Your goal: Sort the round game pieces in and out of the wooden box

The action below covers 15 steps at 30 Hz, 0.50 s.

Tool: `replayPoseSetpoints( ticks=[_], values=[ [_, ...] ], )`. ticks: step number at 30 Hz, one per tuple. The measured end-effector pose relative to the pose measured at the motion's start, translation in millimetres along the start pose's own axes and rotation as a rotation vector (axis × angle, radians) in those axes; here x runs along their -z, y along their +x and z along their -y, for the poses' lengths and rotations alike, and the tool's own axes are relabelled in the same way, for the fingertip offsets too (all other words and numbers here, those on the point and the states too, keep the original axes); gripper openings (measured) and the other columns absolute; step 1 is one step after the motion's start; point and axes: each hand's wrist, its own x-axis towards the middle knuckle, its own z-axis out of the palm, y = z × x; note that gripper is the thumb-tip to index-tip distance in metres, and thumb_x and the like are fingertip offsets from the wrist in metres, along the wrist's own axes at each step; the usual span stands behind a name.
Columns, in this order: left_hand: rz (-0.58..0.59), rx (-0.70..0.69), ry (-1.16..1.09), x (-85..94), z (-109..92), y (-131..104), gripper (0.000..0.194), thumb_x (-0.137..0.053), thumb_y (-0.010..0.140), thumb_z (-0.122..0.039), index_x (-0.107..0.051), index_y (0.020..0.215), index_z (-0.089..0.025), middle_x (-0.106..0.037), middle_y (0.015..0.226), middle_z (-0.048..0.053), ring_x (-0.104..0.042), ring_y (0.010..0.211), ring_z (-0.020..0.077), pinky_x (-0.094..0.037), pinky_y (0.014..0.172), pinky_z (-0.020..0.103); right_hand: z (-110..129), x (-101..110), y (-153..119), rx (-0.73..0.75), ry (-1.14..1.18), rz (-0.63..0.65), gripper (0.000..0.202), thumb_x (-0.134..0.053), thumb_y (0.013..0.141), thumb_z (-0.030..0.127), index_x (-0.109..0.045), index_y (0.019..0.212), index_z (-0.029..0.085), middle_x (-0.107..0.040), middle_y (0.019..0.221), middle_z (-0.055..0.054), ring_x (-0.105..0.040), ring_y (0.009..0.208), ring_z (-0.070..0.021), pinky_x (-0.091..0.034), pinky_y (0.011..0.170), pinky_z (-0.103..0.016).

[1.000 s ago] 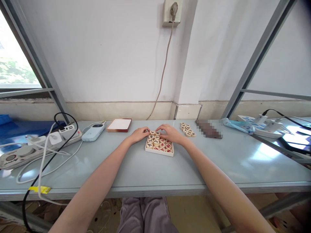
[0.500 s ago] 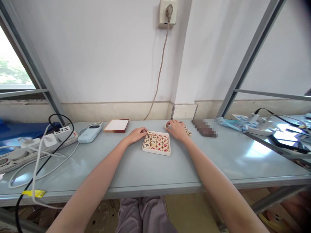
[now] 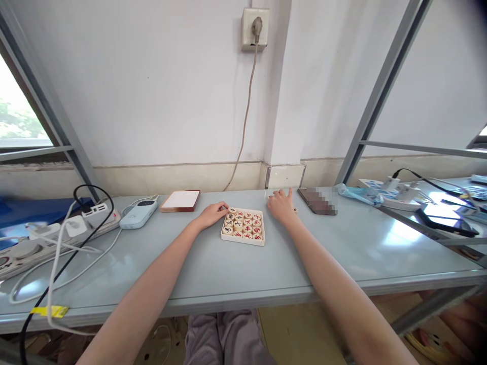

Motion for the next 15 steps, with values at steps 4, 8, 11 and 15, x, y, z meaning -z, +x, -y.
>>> replayPoseSetpoints(
  ticks=[4, 8, 11, 15],
  values=[
    [-0.001, -0.001, -0.008, -0.1, 0.9, 0.7, 0.033, -0.041, 0.079, -0.043, -0.06, 0.094, -0.021, -0.064, 0.087, 0.001, -0.056, 0.08, 0.0172, -0.041, 0.073, 0.027, -2.9, 2.1, 1.6, -0.052, 0.095, -0.053, 0.029, -0.045, 0.083, 0.025, -0.064, 0.102, 0.013, -0.057, 0.114, -0.018, -0.044, 0.107, -0.0329, -0.009, 0.098, -0.063],
    [-0.009, -0.025, -0.05, -0.5, 4.0, 3.2, 0.032, -0.043, 0.078, -0.041, -0.06, 0.093, -0.019, -0.064, 0.087, 0.002, -0.055, 0.081, 0.0174, -0.041, 0.074, 0.027, 15.1, 30.2, 5.3, 0.105, 0.539, 0.075, 0.027, -0.046, 0.083, 0.027, -0.063, 0.103, 0.02, -0.06, 0.111, -0.01, -0.05, 0.104, -0.0247, -0.035, 0.091, -0.044],
    [0.006, -0.038, -0.111, -0.2, 6.5, 4.8, 0.03, -0.045, 0.076, -0.038, -0.06, 0.091, -0.018, -0.064, 0.088, 0.002, -0.056, 0.081, 0.0169, -0.042, 0.075, 0.026, 37.1, 53.2, 3.0, 0.34, 0.855, 0.32, 0.022, -0.055, 0.077, 0.027, -0.065, 0.095, 0.02, -0.063, 0.1, -0.005, -0.055, 0.09, -0.0181, -0.044, 0.079, -0.03],
    [0.018, -0.036, -0.152, 0.3, 8.2, 5.4, 0.029, -0.046, 0.075, -0.038, -0.06, 0.09, -0.018, -0.064, 0.088, 0.002, -0.057, 0.08, 0.0165, -0.043, 0.075, 0.026, 49.8, 63.2, -2.1, 0.379, 1.001, 0.544, 0.03, -0.054, 0.076, 0.027, -0.063, 0.104, 0.02, -0.065, 0.092, -0.004, -0.058, 0.076, -0.0149, -0.046, 0.067, -0.027]
  ],
)
